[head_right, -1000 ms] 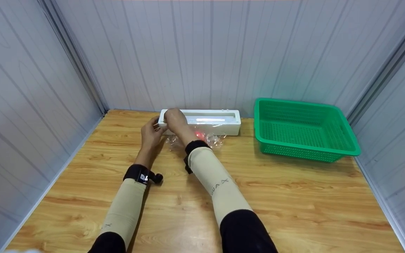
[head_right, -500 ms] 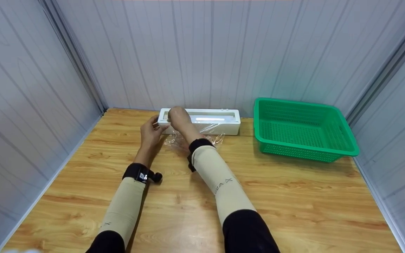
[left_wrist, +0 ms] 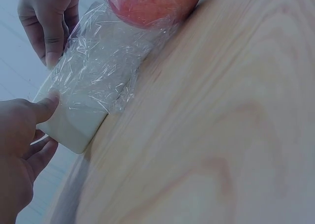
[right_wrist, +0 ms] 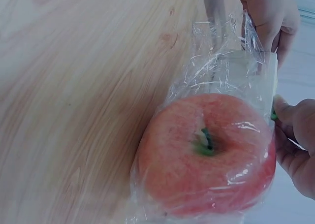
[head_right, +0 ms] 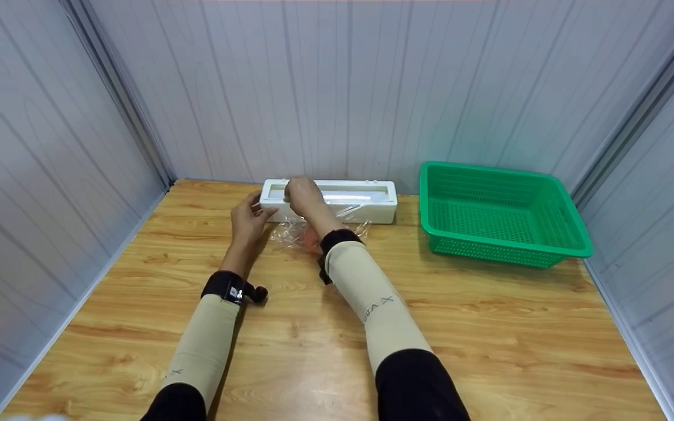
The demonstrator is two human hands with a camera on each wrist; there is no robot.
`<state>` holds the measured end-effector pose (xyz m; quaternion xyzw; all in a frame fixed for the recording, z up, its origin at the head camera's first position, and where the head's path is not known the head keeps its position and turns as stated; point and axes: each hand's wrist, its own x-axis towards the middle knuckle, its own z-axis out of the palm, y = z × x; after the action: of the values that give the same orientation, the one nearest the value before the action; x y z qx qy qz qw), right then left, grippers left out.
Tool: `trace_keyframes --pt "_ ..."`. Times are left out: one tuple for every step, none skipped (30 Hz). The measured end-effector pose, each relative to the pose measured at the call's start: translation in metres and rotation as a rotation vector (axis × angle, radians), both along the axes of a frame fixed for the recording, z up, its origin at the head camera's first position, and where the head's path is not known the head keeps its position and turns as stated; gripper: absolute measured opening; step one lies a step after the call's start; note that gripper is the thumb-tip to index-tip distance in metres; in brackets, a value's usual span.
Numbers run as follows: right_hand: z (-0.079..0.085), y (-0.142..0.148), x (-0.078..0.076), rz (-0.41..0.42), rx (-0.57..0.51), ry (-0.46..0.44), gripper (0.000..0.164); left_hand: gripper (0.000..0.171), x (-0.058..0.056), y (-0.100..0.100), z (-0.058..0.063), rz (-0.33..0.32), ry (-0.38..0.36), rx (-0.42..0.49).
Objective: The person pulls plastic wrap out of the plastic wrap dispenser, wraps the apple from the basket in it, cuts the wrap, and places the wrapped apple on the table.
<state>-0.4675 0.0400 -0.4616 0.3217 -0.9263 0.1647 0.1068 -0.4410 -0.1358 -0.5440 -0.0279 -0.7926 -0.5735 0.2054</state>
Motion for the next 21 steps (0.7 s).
trace_keyframes --pt "0.000 0.001 0.000 -0.002 0.001 -0.001 0.012 0.056 0.000 0.000 0.000 0.003 0.001 -0.001" --pt "0.001 0.002 0.000 -0.004 0.003 -0.002 0.012 0.057 0.000 0.001 0.001 0.004 0.003 0.000" --pt "0.001 0.003 -0.001 -0.006 0.006 -0.001 0.012 0.057 0.000 0.001 0.001 0.005 0.005 0.001" --pt "0.002 0.003 -0.001 -0.008 0.007 0.000 0.012 0.058 0.000 0.001 0.001 0.005 0.007 0.004" --pt "0.002 0.004 -0.001 -0.010 0.011 0.000 0.012 0.058 -0.001 0.001 0.001 0.005 0.006 0.007" --pt "0.002 0.005 -0.001 -0.012 0.014 -0.003 0.012 0.059 0.000 0.001 0.001 0.005 0.006 0.009" --pt "0.002 0.006 -0.001 -0.015 0.018 -0.003 0.012 0.059 0.000 0.001 0.000 0.004 0.004 0.010" --pt "0.002 0.006 -0.001 -0.018 0.024 -0.007 0.012 0.060 0.000 0.000 0.000 0.003 0.001 0.011" --pt "0.002 0.007 0.000 -0.020 0.028 -0.014 0.012 0.060 0.000 0.000 -0.001 0.002 -0.003 0.012" --pt "0.002 0.008 0.000 -0.022 0.033 -0.017 0.012 0.060 0.000 0.000 -0.001 0.002 -0.008 0.011" --pt "0.002 0.008 0.000 -0.023 0.039 -0.021 0.013 0.060 0.000 0.000 -0.002 0.002 -0.012 0.011" --pt "0.001 0.009 0.000 -0.026 0.041 -0.026 0.013 0.060 0.000 0.000 -0.003 0.002 -0.013 0.009" --pt "0.001 0.009 0.000 -0.029 0.042 -0.030 0.013 0.060 0.001 0.000 -0.003 0.000 -0.013 0.006" --pt "0.001 0.010 0.000 -0.031 0.042 -0.035 0.013 0.059 0.001 0.000 -0.004 -0.001 -0.011 0.004" --pt "0.001 0.011 0.000 -0.034 0.040 -0.038 0.013 0.059 0.001 0.000 -0.004 -0.003 -0.008 0.001" --pt "0.001 0.012 0.000 -0.035 0.039 -0.039 0.013 0.059 0.001 0.000 -0.004 -0.005 -0.005 -0.005" --pt "0.001 0.013 0.000 -0.037 0.038 -0.041 0.013 0.059 0.001 0.001 -0.005 -0.007 -0.002 -0.009" --pt "0.001 0.014 0.000 -0.040 0.038 -0.044 0.013 0.059 0.001 0.001 -0.005 -0.010 0.000 -0.012" --pt "0.001 0.016 0.000 -0.043 0.040 -0.042 0.013 0.059 0.001 0.002 -0.005 -0.011 0.000 -0.013" --pt "0.001 0.018 0.000 -0.046 0.043 -0.043 0.013 0.060 0.001 0.002 -0.004 -0.011 -0.001 -0.013" --pt "0.002 0.020 0.000 -0.050 0.045 -0.046 0.013 0.060 0.001 0.002 -0.004 -0.010 -0.006 -0.011"
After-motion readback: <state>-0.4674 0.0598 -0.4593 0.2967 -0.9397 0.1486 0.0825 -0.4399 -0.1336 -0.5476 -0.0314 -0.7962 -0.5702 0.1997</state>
